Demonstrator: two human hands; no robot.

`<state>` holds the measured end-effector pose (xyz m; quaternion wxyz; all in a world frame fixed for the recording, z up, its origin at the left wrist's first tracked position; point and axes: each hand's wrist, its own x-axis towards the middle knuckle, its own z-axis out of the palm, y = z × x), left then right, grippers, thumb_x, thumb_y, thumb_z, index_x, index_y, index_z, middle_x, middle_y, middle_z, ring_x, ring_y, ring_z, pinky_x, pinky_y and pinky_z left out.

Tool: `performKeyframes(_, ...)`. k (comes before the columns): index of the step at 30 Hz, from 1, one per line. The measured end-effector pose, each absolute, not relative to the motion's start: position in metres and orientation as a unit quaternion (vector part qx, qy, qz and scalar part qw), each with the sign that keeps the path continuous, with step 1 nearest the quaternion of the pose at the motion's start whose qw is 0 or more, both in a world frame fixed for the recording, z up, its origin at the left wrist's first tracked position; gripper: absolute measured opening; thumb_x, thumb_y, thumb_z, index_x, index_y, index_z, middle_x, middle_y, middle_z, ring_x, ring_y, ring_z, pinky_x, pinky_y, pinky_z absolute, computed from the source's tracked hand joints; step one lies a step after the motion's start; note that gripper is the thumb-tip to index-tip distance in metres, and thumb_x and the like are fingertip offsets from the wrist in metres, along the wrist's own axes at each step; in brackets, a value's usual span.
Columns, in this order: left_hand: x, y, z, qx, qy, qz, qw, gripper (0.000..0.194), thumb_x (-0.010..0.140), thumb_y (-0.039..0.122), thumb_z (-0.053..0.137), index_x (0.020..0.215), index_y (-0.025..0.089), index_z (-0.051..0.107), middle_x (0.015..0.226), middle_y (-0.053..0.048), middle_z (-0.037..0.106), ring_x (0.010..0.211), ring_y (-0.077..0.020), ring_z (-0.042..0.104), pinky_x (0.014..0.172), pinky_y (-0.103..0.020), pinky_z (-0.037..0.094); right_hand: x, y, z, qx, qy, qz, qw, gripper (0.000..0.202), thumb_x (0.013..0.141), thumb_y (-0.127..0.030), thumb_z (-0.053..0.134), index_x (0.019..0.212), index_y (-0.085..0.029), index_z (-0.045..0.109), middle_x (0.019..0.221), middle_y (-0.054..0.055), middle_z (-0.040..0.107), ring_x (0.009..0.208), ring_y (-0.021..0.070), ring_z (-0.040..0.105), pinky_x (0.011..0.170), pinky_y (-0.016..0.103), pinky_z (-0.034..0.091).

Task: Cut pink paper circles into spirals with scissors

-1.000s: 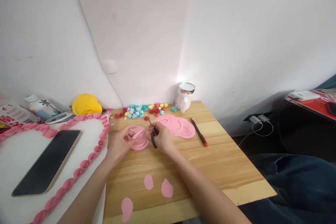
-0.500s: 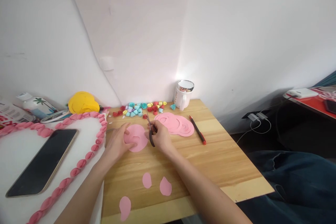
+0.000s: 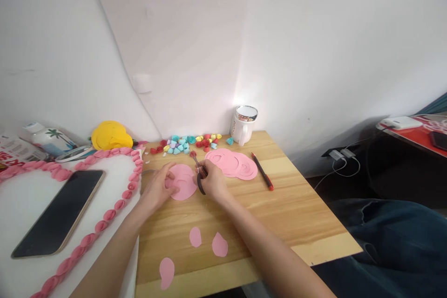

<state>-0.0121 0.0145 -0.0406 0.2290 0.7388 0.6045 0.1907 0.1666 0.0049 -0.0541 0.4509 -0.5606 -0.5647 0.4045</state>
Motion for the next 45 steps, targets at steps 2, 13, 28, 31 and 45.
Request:
performKeyframes(2, -0.012, 0.014, -0.041, 0.741, 0.602, 0.189, 0.230, 0.064, 0.061, 0.011, 0.056, 0.123, 0.022, 0.043, 0.092, -0.003, 0.061, 0.091, -0.0233, 0.051, 0.083, -0.035, 0.039, 0.166, 0.005, -0.055, -0.562, -0.569, 0.401, 0.447, 0.023, 0.062, -0.017, 0.054, 0.085, -0.018, 0.055, 0.073, 0.002, 0.064, 0.068, 0.0175, 0.060, 0.063, 0.029, 0.047)
performKeyframes(13, -0.011, 0.015, -0.039, 0.735, 0.610, 0.179, 0.233, 0.069, 0.060, 0.010, 0.058, 0.126, 0.019, 0.039, 0.099, -0.006, 0.059, 0.097, -0.0236, 0.052, 0.087, -0.037, 0.037, 0.166, 0.004, -0.056, -0.569, -0.583, 0.377, 0.440, 0.022, 0.062, -0.016, 0.055, 0.084, -0.020, 0.055, 0.078, 0.002, 0.065, 0.066, 0.0161, 0.059, 0.062, 0.028, 0.046)
performKeyframes(28, -0.013, 0.014, -0.046, 0.756, 0.561, 0.229, 0.247, 0.063, 0.062, 0.009, 0.052, 0.123, 0.020, 0.044, 0.088, -0.004, 0.060, 0.085, -0.0205, 0.055, 0.076, -0.033, 0.042, 0.165, 0.004, -0.058, -0.560, -0.594, 0.384, 0.432, 0.022, 0.061, -0.014, 0.056, 0.082, -0.018, 0.054, 0.070, 0.001, 0.063, 0.065, 0.0155, 0.057, 0.061, 0.027, 0.045)
performKeyframes(31, -0.013, 0.014, -0.046, 0.759, 0.554, 0.245, 0.239, 0.065, 0.061, 0.007, 0.051, 0.124, 0.021, 0.044, 0.088, -0.003, 0.060, 0.084, -0.0200, 0.054, 0.076, -0.033, 0.043, 0.165, 0.004, -0.055, -0.544, -0.593, 0.404, 0.435, 0.027, 0.059, -0.017, 0.062, 0.084, -0.018, 0.053, 0.071, 0.000, 0.063, 0.063, 0.0147, 0.056, 0.058, 0.025, 0.045)
performKeyframes(45, -0.008, 0.013, -0.028, 0.532, 0.535, 0.500, 0.425, 0.061, 0.065, 0.036, 0.067, 0.121, 0.019, 0.049, 0.111, -0.011, 0.059, 0.096, -0.0208, 0.057, 0.083, -0.033, 0.043, 0.160, -0.004, -0.029, -0.453, -0.490, 0.430, 0.608, 0.025, 0.062, -0.024, 0.068, 0.073, -0.019, 0.047, 0.067, -0.003, 0.049, 0.060, 0.0108, 0.048, 0.055, 0.023, 0.040)
